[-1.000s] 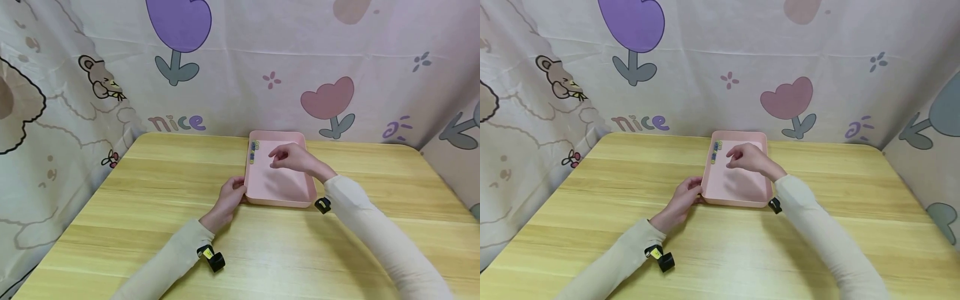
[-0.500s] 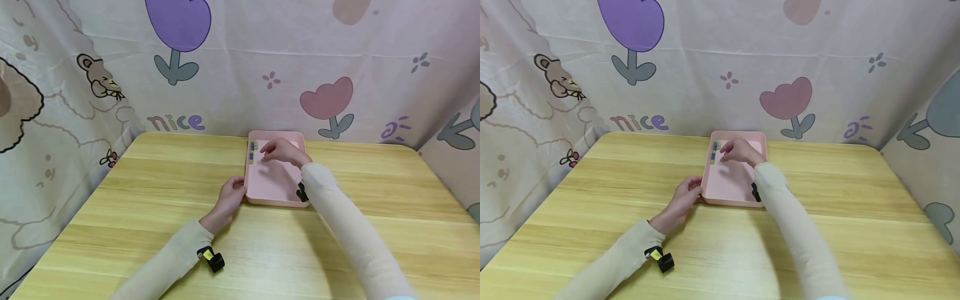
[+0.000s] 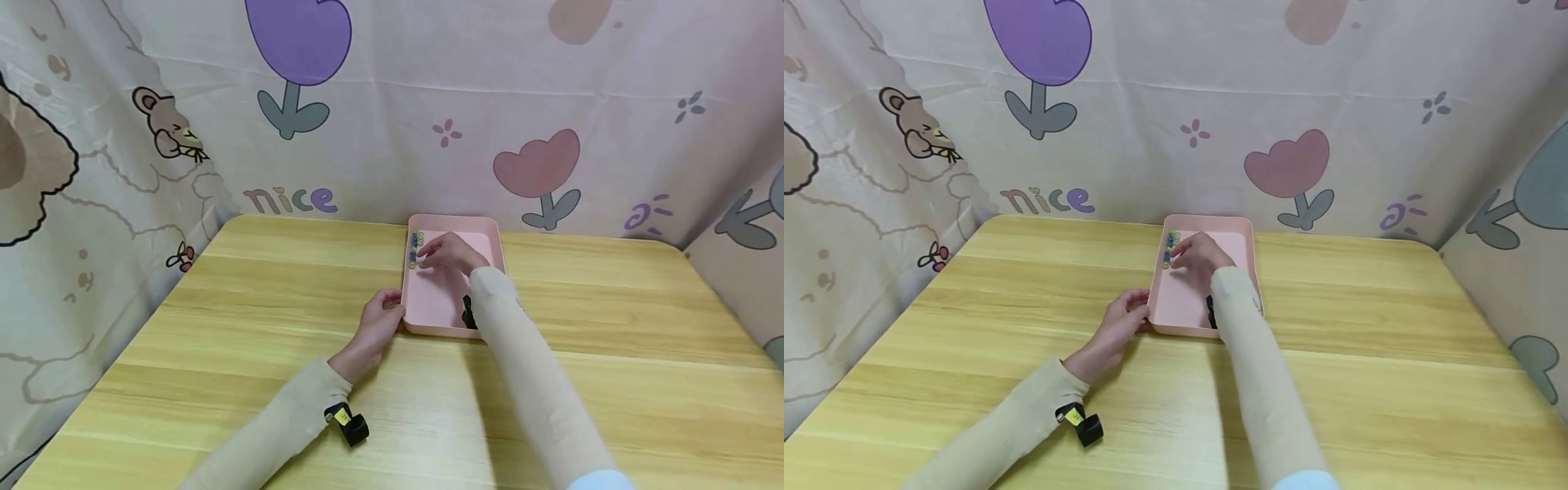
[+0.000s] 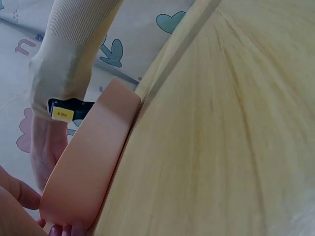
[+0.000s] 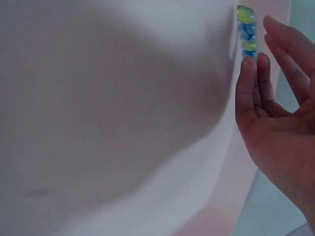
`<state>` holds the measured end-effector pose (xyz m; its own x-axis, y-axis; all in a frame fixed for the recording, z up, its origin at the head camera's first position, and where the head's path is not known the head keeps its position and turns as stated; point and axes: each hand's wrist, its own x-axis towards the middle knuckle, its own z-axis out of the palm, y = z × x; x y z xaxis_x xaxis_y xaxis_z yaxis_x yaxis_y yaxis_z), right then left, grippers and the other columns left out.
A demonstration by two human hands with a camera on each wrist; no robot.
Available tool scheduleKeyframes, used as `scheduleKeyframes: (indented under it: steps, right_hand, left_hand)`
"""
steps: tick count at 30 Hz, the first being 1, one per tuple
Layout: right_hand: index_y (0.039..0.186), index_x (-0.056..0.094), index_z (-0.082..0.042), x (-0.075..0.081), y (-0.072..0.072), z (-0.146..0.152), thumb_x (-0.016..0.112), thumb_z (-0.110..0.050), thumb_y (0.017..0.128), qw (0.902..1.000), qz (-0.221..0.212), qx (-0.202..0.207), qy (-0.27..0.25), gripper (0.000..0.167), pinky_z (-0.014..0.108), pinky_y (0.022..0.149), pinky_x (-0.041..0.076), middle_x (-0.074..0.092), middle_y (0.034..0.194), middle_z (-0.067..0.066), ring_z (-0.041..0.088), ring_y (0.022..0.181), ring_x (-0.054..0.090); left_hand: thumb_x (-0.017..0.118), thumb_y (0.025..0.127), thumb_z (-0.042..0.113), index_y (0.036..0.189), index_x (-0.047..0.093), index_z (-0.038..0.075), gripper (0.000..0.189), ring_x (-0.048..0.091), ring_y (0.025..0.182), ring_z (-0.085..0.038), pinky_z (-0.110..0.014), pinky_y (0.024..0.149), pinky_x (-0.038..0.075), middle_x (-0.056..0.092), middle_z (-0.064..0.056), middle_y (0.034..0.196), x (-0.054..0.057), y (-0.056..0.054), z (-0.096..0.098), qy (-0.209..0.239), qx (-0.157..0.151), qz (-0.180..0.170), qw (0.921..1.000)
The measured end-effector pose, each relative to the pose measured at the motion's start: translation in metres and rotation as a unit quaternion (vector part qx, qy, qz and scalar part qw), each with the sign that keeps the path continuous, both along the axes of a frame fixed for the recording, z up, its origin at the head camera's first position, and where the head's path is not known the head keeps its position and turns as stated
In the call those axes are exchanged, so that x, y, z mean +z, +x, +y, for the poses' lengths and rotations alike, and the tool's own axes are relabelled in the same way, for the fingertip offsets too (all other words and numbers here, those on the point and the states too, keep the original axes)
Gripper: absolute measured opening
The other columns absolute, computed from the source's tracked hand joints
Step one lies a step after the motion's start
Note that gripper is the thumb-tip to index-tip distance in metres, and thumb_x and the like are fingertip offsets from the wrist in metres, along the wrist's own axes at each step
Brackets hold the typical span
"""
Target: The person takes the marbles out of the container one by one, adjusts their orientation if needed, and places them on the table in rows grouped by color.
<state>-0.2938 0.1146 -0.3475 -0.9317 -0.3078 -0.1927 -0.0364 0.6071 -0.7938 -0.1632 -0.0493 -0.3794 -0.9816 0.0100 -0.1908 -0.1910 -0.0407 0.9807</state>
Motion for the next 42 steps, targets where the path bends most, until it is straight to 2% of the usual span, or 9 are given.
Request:
scheduleKeyframes:
  steps: [3, 11, 20, 27, 31, 35, 38, 42]
  right_hand:
    - [0.110, 0.070, 0.004, -0.006, -0.001, 0.000, 0.073, -0.004, 0.083, 0.9999, -0.002, -0.005, -0.016, 0.028, 0.026, 0.087, 0.044, 0.070, 0.106, 0.013, 0.014, 0.091, 0.057]
    - [0.104, 0.073, 0.004, -0.014, -0.005, -0.006, 0.073, -0.002, 0.082, 0.9993, 0.006, -0.028, -0.023, 0.022, 0.019, 0.070, 0.043, 0.071, 0.102, 0.012, 0.012, 0.082, 0.053]
    - [0.099, 0.074, 0.003, -0.016, -0.005, -0.013, 0.075, -0.002, 0.081, 0.9990, 0.001, -0.042, -0.013, 0.019, 0.021, 0.069, 0.044, 0.072, 0.091, 0.010, 0.014, 0.079, 0.054]
    - [0.088, 0.077, -0.004, -0.014, -0.003, -0.017, 0.080, -0.008, 0.077, 0.9994, 0.015, -0.028, 0.015, 0.013, 0.024, 0.071, 0.043, 0.071, 0.083, 0.007, 0.016, 0.078, 0.054]
    - [0.094, 0.076, -0.001, -0.015, -0.004, -0.016, 0.079, -0.007, 0.079, 0.9994, 0.000, -0.033, 0.014, 0.017, 0.024, 0.071, 0.043, 0.071, 0.088, 0.009, 0.018, 0.081, 0.053]
    - [0.099, 0.075, 0.000, -0.016, -0.005, -0.012, 0.078, -0.008, 0.080, 0.9996, 0.004, -0.027, 0.008, 0.021, 0.021, 0.069, 0.039, 0.071, 0.092, 0.008, 0.016, 0.082, 0.050]
    - [0.103, 0.075, -0.001, -0.018, -0.006, -0.008, 0.077, -0.011, 0.082, 0.9994, -0.003, -0.032, -0.013, 0.024, 0.021, 0.073, 0.038, 0.071, 0.100, 0.009, 0.016, 0.088, 0.050]
    - [0.108, 0.073, -0.001, -0.019, -0.005, -0.003, 0.074, -0.014, 0.085, 0.9976, -0.018, -0.045, -0.048, 0.027, 0.026, 0.092, 0.039, 0.069, 0.112, 0.011, 0.018, 0.106, 0.053]
  left_hand:
    - [0.049, 0.091, -0.005, 0.128, 0.049, -0.007, 0.038, 0.053, 0.112, -0.029, -0.031, 0.081, 0.051, 0.054, -0.021, 0.126, 0.000, 0.000, 0.001, -0.002, 0.002, -0.005, 1.0000]
    - [0.049, 0.089, -0.004, 0.127, 0.050, -0.006, 0.038, 0.049, 0.117, -0.030, -0.038, 0.096, 0.046, 0.054, -0.019, 0.126, 0.001, 0.002, 0.002, -0.011, 0.003, 0.001, 0.9999]
    - [0.049, 0.090, -0.005, 0.127, 0.050, -0.006, 0.037, 0.049, 0.116, -0.030, -0.038, 0.095, 0.046, 0.054, -0.019, 0.125, 0.001, 0.004, 0.002, -0.008, 0.004, -0.002, 1.0000]
    - [0.050, 0.090, -0.004, 0.127, 0.050, -0.007, 0.038, 0.050, 0.115, -0.031, -0.038, 0.094, 0.046, 0.054, -0.020, 0.126, 0.000, 0.004, 0.002, -0.006, 0.005, 0.005, 1.0000]
    - [0.049, 0.090, -0.005, 0.128, 0.049, -0.007, 0.038, 0.050, 0.116, -0.030, -0.037, 0.093, 0.047, 0.054, -0.021, 0.127, 0.000, 0.004, 0.002, -0.004, 0.003, 0.002, 1.0000]
    - [0.049, 0.090, -0.005, 0.128, 0.049, -0.008, 0.038, 0.050, 0.116, -0.031, -0.037, 0.094, 0.047, 0.054, -0.021, 0.127, 0.000, 0.004, 0.002, -0.005, 0.003, 0.003, 1.0000]
    - [0.049, 0.090, -0.005, 0.128, 0.049, -0.008, 0.038, 0.050, 0.116, -0.031, -0.038, 0.095, 0.047, 0.054, -0.021, 0.126, 0.000, 0.004, 0.003, -0.006, 0.004, 0.005, 1.0000]
    - [0.049, 0.090, -0.005, 0.127, 0.050, -0.008, 0.038, 0.050, 0.115, -0.031, -0.037, 0.095, 0.047, 0.054, -0.020, 0.125, -0.002, 0.004, 0.003, -0.011, 0.008, 0.007, 0.9999]
